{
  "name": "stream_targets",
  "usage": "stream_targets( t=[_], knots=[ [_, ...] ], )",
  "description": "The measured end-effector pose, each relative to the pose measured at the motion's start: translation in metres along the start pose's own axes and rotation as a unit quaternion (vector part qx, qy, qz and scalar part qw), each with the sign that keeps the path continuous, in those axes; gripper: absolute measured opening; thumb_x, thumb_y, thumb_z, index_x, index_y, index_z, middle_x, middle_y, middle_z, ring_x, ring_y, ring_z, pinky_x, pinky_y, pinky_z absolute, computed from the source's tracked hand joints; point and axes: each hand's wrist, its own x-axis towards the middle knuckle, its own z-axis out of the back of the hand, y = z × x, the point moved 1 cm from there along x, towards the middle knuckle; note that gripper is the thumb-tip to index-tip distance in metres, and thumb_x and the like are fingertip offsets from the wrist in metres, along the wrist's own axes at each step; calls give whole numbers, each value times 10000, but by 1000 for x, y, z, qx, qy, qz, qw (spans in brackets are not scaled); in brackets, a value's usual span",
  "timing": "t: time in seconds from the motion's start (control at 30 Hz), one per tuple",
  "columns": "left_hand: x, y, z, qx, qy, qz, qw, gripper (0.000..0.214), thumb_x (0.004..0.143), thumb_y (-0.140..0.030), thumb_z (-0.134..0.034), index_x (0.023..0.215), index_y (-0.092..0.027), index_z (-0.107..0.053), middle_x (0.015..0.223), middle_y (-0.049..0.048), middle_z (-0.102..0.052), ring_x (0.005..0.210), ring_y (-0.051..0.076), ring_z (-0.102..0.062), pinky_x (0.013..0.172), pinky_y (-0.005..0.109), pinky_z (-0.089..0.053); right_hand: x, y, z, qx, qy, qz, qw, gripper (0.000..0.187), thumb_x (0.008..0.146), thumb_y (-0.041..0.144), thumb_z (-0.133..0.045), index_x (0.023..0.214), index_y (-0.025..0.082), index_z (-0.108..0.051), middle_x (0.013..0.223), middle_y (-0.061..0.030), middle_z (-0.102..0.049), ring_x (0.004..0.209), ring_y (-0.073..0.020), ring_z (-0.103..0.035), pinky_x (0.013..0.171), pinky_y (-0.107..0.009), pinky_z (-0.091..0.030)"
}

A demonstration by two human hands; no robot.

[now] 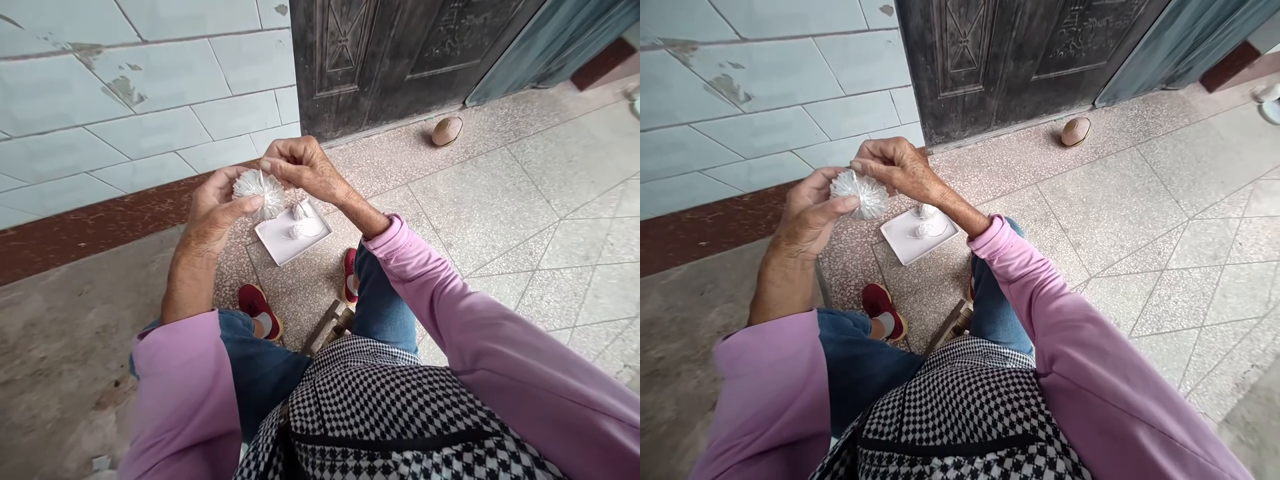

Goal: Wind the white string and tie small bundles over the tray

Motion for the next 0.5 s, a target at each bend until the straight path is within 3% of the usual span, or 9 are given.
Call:
stream_targets(
  t=[0.1, 0.3, 0.43, 0.5],
  knots=[
    [-2, -5, -5, -13, 29, 15, 999, 839, 585, -482, -1277, 1267, -198, -882, 1103, 121, -871, 1029, 331, -806, 939, 456, -692, 5, -7, -1, -11, -6, 7, 1000, 559, 1262, 511, -882, 844, 270, -601, 694, 50, -497, 789, -151, -586, 662, -264, -489],
    [-5, -9, -8, 3, 27, 38, 999, 1007, 476, -681, -1296, 1258, -205, -878, 1128, 133, -865, 1032, 377, -832, 949, 554, -754, 20, -27, 1, -1, 4, 37, 999, 551, 1271, 441, -887, 853, 269, -571, 718, 74, -450, 720, -119, -442, 624, -262, -421],
    [-7, -8, -6, -24, 31, 32, 999, 969, 484, -667, -1301, 1230, -221, -872, 1123, 128, -826, 1005, 348, -805, 871, 497, -742, 30, -42, 1, -1, 19, 47, 999, 611, 1227, 584, -965, 900, 257, -565, 749, 83, -472, 722, -112, -387, 621, -244, -428],
    [-7, -7, -7, -55, 18, 16, 998, 951, 499, -669, -1304, 1223, -228, -874, 1145, 128, -813, 967, 309, -768, 823, 458, -738, 33, -49, -3, 7, 27, 56, 998, 665, 1248, 720, -890, 914, 255, -553, 769, 77, -488, 727, -112, -407, 626, -249, -425]
  ],
)
